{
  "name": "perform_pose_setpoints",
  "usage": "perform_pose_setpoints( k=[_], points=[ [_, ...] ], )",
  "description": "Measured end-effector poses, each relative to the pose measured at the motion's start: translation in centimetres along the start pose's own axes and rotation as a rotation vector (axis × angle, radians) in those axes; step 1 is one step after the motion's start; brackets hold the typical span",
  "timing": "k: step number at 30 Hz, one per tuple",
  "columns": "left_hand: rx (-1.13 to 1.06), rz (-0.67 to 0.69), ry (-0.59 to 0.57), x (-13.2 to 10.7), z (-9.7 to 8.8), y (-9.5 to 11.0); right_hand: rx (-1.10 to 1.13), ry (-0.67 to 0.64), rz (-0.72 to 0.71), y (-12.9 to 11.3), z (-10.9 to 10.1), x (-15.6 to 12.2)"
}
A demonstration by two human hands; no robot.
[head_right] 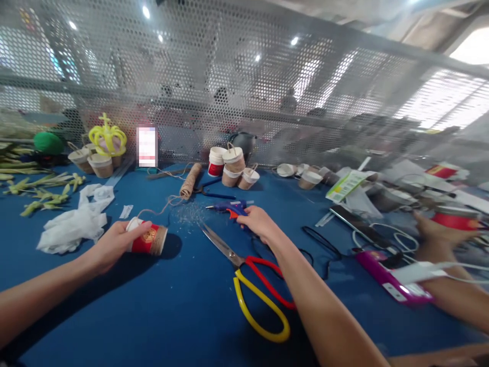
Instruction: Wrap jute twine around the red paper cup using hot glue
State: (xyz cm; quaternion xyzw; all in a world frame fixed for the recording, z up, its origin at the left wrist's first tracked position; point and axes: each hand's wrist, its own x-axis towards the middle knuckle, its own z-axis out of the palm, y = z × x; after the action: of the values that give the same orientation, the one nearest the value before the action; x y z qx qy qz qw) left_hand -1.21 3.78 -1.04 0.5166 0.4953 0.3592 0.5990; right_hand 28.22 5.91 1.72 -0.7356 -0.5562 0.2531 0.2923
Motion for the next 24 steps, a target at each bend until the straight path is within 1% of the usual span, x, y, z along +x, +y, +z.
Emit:
perform_pose_setpoints(
  k=[4,6,7,8,10,13,15,17,20,22,24],
  points=[
    [0.07,0.028,-0.019,0.1,-0.2,-0.1,0.24,-0.039,-0.046,-2.6,-0.6,-2.1],
    [0.128,0.046,-0.019,0.2,-0.3,-0.1,0.501,-0.165,0.003,-4.1,-0.6,-3.7],
    [0.164,0.054,-0.015,0.2,-0.3,-0.1,0.561,-0.221,0.013,-4.8,-0.4,-4.5],
    [0.198,0.059,-0.006,0.2,-0.3,-0.1,0.568,-0.274,0.011,-5.3,-0.1,-5.2],
    [0.236,0.059,0.001,0.1,-0.3,0.0,0.483,-0.345,-0.035,-5.9,0.8,-6.6],
    [0.216,0.054,0.007,-0.1,-0.2,0.2,0.406,-0.405,-0.137,-6.1,2.6,-8.1],
    [0.194,0.062,0.007,-0.2,-0.1,0.3,0.37,-0.434,-0.146,-5.8,3.5,-8.6],
    [0.178,0.062,-0.006,-0.2,-0.1,0.4,0.297,-0.418,-0.125,-5.5,4.1,-9.0],
    [0.187,0.057,-0.025,-0.1,-0.2,0.4,0.164,-0.355,-0.129,-5.0,4.4,-9.3],
    [0.182,0.061,-0.036,0.1,-0.2,0.4,0.107,-0.317,-0.176,-4.8,4.4,-9.5],
    [0.173,0.061,-0.039,0.1,-0.3,0.4,0.066,-0.26,-0.258,-4.5,4.5,-9.6]
  ],
)
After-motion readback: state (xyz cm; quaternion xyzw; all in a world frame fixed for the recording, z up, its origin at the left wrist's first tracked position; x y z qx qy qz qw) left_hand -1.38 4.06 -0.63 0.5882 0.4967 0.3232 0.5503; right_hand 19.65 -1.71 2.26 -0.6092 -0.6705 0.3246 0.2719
